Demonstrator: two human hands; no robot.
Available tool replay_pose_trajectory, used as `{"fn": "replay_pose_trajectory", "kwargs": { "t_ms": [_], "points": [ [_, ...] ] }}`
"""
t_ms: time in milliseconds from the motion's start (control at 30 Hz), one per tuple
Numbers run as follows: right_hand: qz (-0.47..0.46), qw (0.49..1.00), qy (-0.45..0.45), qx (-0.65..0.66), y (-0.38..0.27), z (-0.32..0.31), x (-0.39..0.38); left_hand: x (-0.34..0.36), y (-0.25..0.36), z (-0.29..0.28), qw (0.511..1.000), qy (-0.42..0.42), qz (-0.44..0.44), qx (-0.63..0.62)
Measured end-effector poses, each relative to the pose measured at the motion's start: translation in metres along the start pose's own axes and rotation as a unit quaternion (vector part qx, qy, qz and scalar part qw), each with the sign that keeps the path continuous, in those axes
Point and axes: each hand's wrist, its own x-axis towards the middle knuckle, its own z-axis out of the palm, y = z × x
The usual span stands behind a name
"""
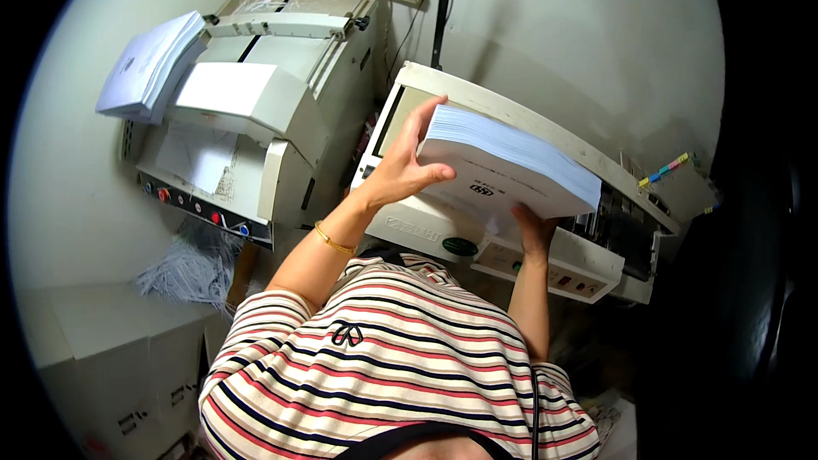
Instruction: The person opens the top cover of a paper processing machine and adjusts internal components by hand. They then retrieve a stack of documents from a nearby surface, align the stack, and place it into the machine's input slot.
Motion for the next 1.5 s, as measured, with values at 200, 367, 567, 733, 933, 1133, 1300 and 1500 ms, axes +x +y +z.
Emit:
{"fn": "replay_pose_trajectory", "kwargs": {
  "t_ms": [200, 367, 567, 733, 933, 1133, 1300, 1500],
  "points": [
    [-0.075, 0.995, -0.029, -0.067, -0.007, -0.01, -0.001, 0.013, 0.027, 0.002, 1.0, -0.008, 0.005, 0.001],
    [-0.081, 0.994, -0.002, -0.067, -0.013, 0.003, 0.001, 0.011, 0.027, 0.004, 1.0, 0.0, 0.013, -0.01],
    [-0.103, 0.991, -0.02, -0.078, -0.015, 0.003, 0.006, 0.01, 0.026, 0.009, 1.0, 0.011, 0.005, -0.015],
    [-0.054, 0.997, -0.029, -0.036, -0.022, 0.008, 0.007, 0.007, 0.02, 0.003, 0.998, -0.019, -0.051, -0.02],
    [-0.017, 0.995, 0.024, -0.098, 0.005, 0.004, 0.005, -0.005, -0.029, -0.014, 0.991, -0.085, -0.088, 0.055],
    [-0.025, 0.955, -0.063, -0.289, -0.064, -0.016, 0.069, 0.01, -0.058, 0.022, 0.994, 0.004, -0.081, -0.074],
    [0.024, 0.855, -0.253, -0.452, -0.149, 0.017, 0.142, 0.012, -0.09, 0.085, 0.932, 0.054, -0.223, -0.28],
    [0.145, 0.74, -0.379, -0.536, -0.145, 0.033, 0.198, 0.004, -0.119, 0.126, 0.817, 0.121, -0.401, -0.395]
  ]
}}
